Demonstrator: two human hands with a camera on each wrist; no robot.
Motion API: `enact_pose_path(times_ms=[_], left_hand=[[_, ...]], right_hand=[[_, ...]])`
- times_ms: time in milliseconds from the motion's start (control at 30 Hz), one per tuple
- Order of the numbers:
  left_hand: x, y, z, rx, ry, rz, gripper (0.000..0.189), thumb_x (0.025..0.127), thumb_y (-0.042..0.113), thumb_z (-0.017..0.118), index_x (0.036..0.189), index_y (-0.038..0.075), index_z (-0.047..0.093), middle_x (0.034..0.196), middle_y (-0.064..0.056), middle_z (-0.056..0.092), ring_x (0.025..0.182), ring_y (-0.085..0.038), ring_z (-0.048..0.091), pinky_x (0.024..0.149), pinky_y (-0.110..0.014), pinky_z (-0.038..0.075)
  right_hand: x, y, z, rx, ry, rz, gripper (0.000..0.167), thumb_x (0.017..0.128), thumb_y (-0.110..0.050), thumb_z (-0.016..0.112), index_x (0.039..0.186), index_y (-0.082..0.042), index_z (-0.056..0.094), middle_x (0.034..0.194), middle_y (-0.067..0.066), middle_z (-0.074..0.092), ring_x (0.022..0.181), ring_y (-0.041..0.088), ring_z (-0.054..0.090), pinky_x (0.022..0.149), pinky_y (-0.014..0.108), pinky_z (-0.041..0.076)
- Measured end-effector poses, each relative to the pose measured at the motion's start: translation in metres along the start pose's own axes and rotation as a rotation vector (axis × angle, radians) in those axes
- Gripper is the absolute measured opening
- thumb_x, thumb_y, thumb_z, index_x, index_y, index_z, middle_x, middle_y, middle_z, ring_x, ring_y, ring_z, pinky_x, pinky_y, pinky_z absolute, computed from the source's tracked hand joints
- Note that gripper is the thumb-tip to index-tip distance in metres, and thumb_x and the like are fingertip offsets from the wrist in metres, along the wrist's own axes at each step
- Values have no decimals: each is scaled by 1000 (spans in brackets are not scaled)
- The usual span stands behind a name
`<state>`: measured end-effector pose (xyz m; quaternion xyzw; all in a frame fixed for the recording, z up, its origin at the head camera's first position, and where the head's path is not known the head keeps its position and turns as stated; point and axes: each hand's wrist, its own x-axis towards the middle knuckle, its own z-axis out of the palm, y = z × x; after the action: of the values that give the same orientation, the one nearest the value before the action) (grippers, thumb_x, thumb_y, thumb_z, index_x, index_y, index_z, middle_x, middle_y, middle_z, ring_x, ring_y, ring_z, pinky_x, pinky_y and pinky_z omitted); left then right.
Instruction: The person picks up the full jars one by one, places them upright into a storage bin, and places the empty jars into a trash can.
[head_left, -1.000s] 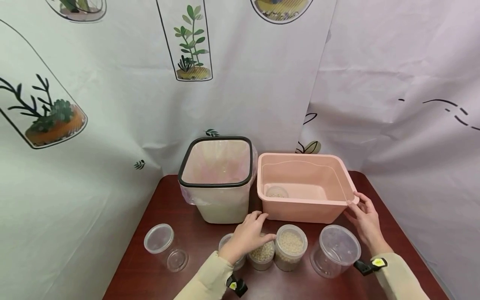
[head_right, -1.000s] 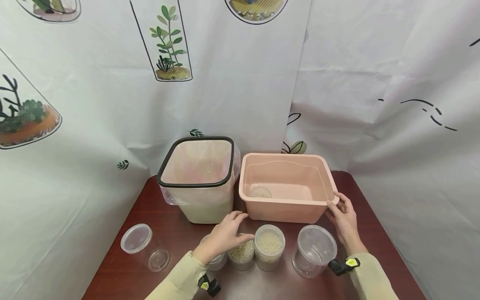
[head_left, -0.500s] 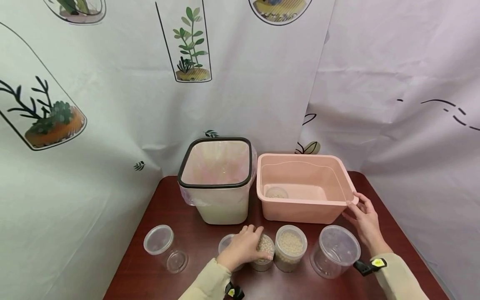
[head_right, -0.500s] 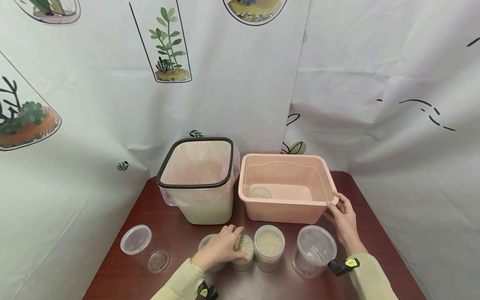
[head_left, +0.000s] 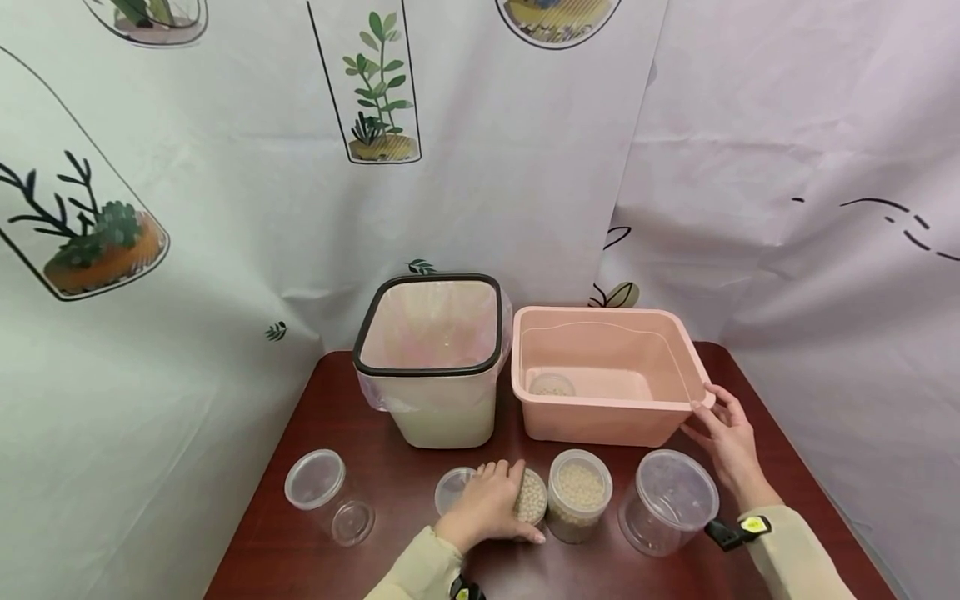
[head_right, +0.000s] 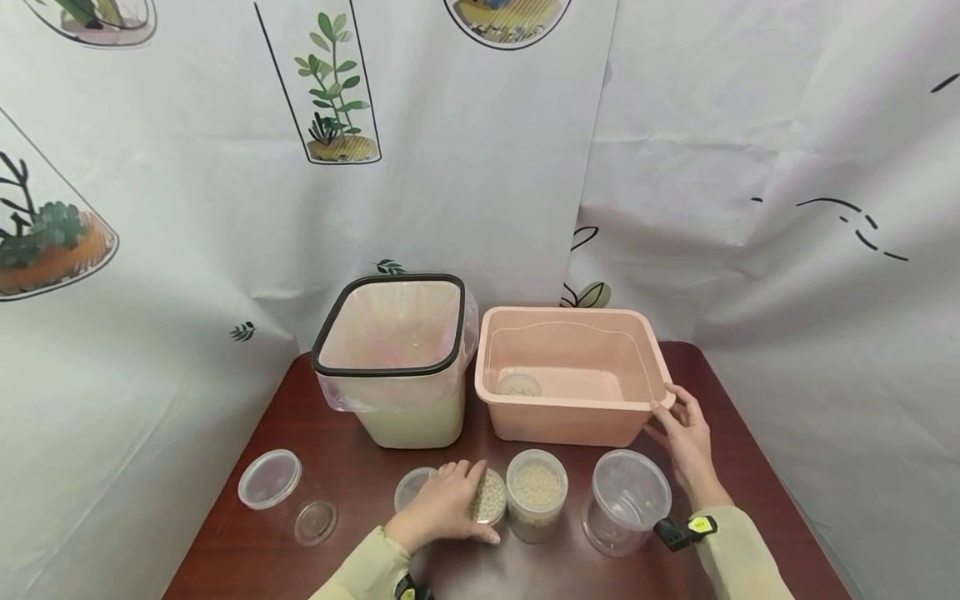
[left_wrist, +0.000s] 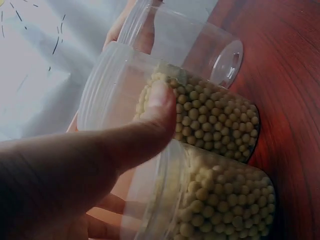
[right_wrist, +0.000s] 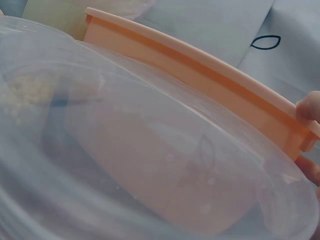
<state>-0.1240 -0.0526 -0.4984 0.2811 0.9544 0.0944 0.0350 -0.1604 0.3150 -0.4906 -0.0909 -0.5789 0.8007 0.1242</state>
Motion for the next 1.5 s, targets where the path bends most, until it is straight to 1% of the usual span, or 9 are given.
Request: enact_pose_path(times_ms=[67,167,400,533,733,933,1167,1367,1500], left_hand=[[-1,1,1,5,5,-1,110,53,69,74,134,1,44,112,-15,54,107,-32,52,95,-47,38],[-1,2,3,10,17,-11,109,52,65,78,134,1,45,112,-15,54,107,-33,52,96,-50,37],[3,4,7,75,54,-19,94,56,55,79,128,2,50,103,-12,55,96,-29,55,90,-44,43],[4,3,8,114,91,6,91,55,55,77,125,2,53,97,-10,55,90,-25,55,82,-39,46],[5,1,9,136,155,58,87,55,53,78,123,3,55,94,-9,54,86,-24,54,75,-36,48],[5,-1,7,128,183,61,87,57,53,76,126,5,53,99,-9,55,91,-26,55,73,-38,50],[5,-2,-4,59,206,65,89,57,51,77,130,8,50,106,-8,54,91,-23,51,57,-31,48],[5,-3,-12,-18,231,76,91,57,48,79,132,9,48,109,-7,53,91,-22,49,57,-28,46],[4,-4,-15,-42,244,77,90,57,47,79,132,9,48,110,-7,53,92,-21,49,58,-28,47]], right_hand=[[0,0,0,-3,4,3,49,87,-11,64,131,-18,45,115,7,41,88,2,61,69,31,54],[0,0,1,-9,7,5,49,87,-12,65,131,-18,45,115,7,41,87,2,61,69,30,54],[0,1,0,6,0,-4,48,88,-10,64,131,-18,45,114,7,42,87,3,61,69,32,54],[-1,0,0,18,-4,-8,49,88,-10,64,131,-17,44,114,8,41,87,3,61,69,33,54],[-2,0,-1,36,-12,-14,49,88,-8,63,132,-15,44,112,7,42,87,4,62,69,34,54],[-2,1,-1,38,-16,-17,48,88,-8,63,132,-15,44,112,7,42,87,5,62,69,34,54],[-2,1,0,39,-23,-28,48,88,-8,63,132,-15,43,112,7,42,88,5,61,69,34,54],[-2,1,0,42,-29,-37,48,89,-7,61,132,-14,43,115,8,41,89,5,61,68,33,54],[-2,0,0,47,-30,-34,48,89,-7,61,132,-15,43,116,7,40,89,4,61,68,32,54]])
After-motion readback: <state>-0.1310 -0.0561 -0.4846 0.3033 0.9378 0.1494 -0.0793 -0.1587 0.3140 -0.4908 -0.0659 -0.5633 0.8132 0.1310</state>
